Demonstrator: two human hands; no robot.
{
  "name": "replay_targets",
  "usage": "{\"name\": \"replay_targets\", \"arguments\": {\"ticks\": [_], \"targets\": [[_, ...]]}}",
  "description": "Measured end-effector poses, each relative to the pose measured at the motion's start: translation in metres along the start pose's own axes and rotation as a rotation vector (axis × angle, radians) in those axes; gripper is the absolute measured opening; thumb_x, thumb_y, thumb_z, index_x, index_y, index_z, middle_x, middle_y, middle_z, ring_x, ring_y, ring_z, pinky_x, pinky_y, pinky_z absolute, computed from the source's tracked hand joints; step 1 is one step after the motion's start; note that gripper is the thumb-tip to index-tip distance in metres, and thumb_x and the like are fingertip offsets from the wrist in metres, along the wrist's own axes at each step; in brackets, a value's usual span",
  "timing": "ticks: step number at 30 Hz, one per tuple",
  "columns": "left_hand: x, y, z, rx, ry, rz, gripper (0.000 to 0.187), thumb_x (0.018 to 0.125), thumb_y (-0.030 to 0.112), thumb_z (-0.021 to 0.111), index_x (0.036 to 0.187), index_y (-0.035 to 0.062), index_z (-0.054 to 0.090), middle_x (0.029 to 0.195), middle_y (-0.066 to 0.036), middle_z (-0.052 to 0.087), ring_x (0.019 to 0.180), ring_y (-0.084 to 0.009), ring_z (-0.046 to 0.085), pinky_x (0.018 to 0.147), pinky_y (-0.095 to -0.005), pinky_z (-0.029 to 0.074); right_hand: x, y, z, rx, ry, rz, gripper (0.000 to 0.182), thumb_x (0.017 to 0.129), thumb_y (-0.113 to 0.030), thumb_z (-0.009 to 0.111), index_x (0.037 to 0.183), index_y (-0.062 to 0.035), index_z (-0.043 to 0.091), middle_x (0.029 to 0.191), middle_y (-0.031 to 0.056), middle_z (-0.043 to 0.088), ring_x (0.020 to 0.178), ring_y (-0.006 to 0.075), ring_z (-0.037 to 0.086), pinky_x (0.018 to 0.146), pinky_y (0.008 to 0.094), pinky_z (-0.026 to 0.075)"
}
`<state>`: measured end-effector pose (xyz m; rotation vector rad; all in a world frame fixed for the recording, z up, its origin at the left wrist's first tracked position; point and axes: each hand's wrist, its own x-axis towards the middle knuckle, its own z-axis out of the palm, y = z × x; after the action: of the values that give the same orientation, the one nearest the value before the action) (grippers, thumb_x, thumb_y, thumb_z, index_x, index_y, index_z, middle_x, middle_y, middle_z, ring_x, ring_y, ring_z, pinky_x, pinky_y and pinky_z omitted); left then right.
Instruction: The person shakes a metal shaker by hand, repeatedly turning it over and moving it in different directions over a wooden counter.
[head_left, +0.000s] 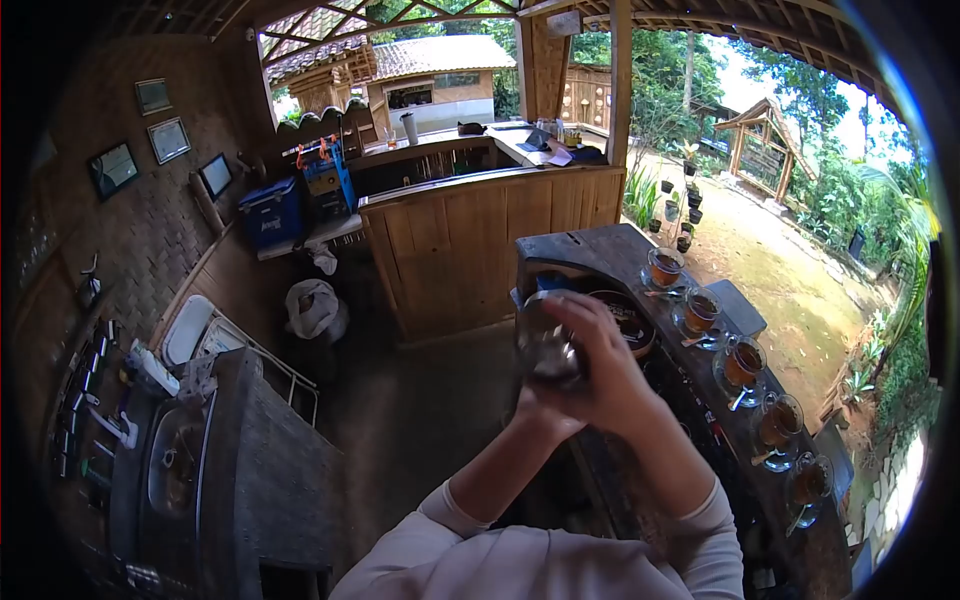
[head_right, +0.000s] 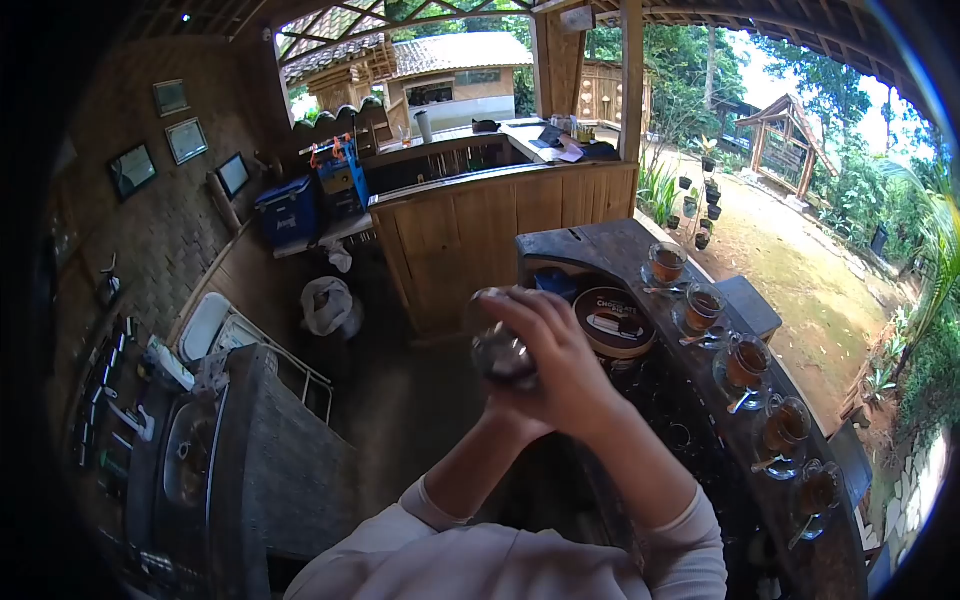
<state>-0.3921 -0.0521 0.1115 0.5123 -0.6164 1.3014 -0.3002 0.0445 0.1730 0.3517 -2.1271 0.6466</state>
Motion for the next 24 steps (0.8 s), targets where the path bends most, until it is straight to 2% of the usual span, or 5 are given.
{"name": "replay_targets", "arguments": {"ticks": [8, 11, 17, 19, 24], "targets": [[0.032, 0.037, -0.006, -0.037, -0.142, -0.146, 0.072, 0.086, 0.054, 0.050, 0.140, 0.0138, 0.025, 0.135, -0.018, 0.038, 0.122, -0.0374, 0.040, 0.096, -0.0532, 0.040, 0.036, -0.073, -0.009, -0.125, -0.150, -0.621, 0.046, 0.074, -0.050, 0.061, 0.110, -0.0207, 0.061, 0.115, 0.0247, 0.052, 0.110, 0.0344, 0.049, 0.088, 0.0541, 0.040], [0.034, 0.038, -0.002, -0.048, -0.023, -0.019, 0.068, 0.087, 0.052, 0.050, 0.139, 0.0145, 0.028, 0.137, -0.016, 0.036, 0.122, -0.0357, 0.040, 0.096, -0.0505, 0.039, 0.068, -0.018, 0.002, -0.310, -0.114, -0.482, 0.051, 0.066, -0.024, 0.066, 0.116, -0.0229, 0.058, 0.120, 0.0016, 0.052, 0.106, 0.0315, 0.050, 0.086, 0.0507, 0.042], [0.038, 0.037, 0.013, -0.023, 0.208, 0.250, 0.060, 0.088, 0.046, 0.051, 0.137, 0.0158, 0.034, 0.140, -0.011, 0.034, 0.121, -0.0324, 0.039, 0.095, -0.0453, 0.038, 0.075, -0.050, 0.013, -0.282, -0.199, -0.569, 0.042, 0.073, -0.031, 0.056, 0.114, -0.0263, 0.058, 0.118, 0.0060, 0.052, 0.107, 0.0332, 0.049, 0.088, 0.0527, 0.039], [0.044, 0.038, 0.033, 0.354, -0.139, 0.173, 0.050, 0.086, 0.036, 0.057, 0.131, 0.0186, 0.044, 0.136, -0.004, 0.035, 0.112, -0.0243, 0.045, 0.077, -0.0341, 0.038, 0.060, -0.090, 0.016, -0.154, -0.234, -0.585, 0.031, 0.075, -0.033, 0.052, 0.104, -0.0246, 0.062, 0.117, 0.0076, 0.052, 0.107, 0.0362, 0.048, 0.083, 0.0581, 0.040], [0.041, 0.036, 0.037, 0.423, -0.110, 0.184, 0.041, 0.088, 0.030, 0.053, 0.126, 0.0165, 0.049, 0.134, 0.000, 0.036, 0.110, -0.0190, 0.046, 0.072, -0.0310, 0.040, 0.080, -0.058, 0.016, -0.271, -0.192, -0.542, 0.061, 0.061, -0.022, 0.070, 0.117, -0.0306, 0.048, 0.119, 0.0058, 0.046, 0.106, 0.0374, 0.046, 0.079, 0.0568, 0.045]]}}
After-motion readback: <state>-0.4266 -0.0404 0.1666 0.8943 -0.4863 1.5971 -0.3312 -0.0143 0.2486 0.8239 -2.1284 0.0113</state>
